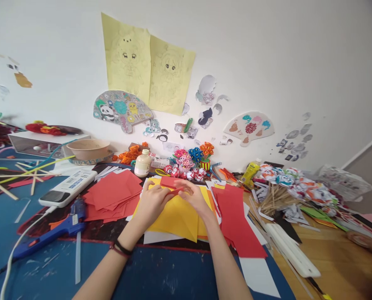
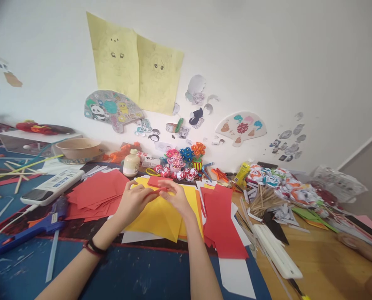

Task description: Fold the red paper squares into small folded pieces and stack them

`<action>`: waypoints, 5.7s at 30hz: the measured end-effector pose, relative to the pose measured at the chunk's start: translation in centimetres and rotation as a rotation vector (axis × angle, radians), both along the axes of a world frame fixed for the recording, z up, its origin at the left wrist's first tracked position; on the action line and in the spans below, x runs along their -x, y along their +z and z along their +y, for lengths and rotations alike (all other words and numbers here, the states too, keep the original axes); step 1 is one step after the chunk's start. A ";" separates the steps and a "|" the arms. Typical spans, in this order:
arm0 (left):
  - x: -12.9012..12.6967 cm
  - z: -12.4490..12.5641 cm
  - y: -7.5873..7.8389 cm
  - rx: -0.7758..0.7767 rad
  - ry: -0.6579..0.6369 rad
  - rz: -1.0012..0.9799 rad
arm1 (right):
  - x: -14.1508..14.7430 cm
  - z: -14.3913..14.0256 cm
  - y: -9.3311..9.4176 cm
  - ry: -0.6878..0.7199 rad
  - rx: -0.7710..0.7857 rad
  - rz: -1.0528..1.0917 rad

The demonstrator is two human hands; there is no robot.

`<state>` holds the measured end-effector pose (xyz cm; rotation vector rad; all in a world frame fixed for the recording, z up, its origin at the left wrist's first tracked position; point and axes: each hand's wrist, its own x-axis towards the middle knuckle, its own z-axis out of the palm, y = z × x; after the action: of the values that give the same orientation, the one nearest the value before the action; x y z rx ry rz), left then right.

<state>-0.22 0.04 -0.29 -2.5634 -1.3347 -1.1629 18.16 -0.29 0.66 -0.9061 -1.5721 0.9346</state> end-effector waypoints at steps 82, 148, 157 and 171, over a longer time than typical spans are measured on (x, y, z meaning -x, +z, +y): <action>-0.6 1.3 -1.6 0.793 0.006 -1.016 | 1.0 0.5 -1.6 0.127 0.185 0.144; 0.2 2.2 -3.0 0.792 -0.108 -0.935 | -0.6 1.7 -4.0 -0.036 0.312 0.098; -0.3 2.7 -4.7 0.634 0.071 -0.913 | -0.7 2.0 -4.6 -0.047 0.381 0.227; -0.3 2.9 -5.1 0.560 0.129 -0.942 | -1.0 2.7 -5.8 -0.086 0.328 0.270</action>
<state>0.07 2.98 -5.38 -2.1583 -2.1982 -2.4132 19.17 2.40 -5.14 -1.0164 -1.1615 1.2205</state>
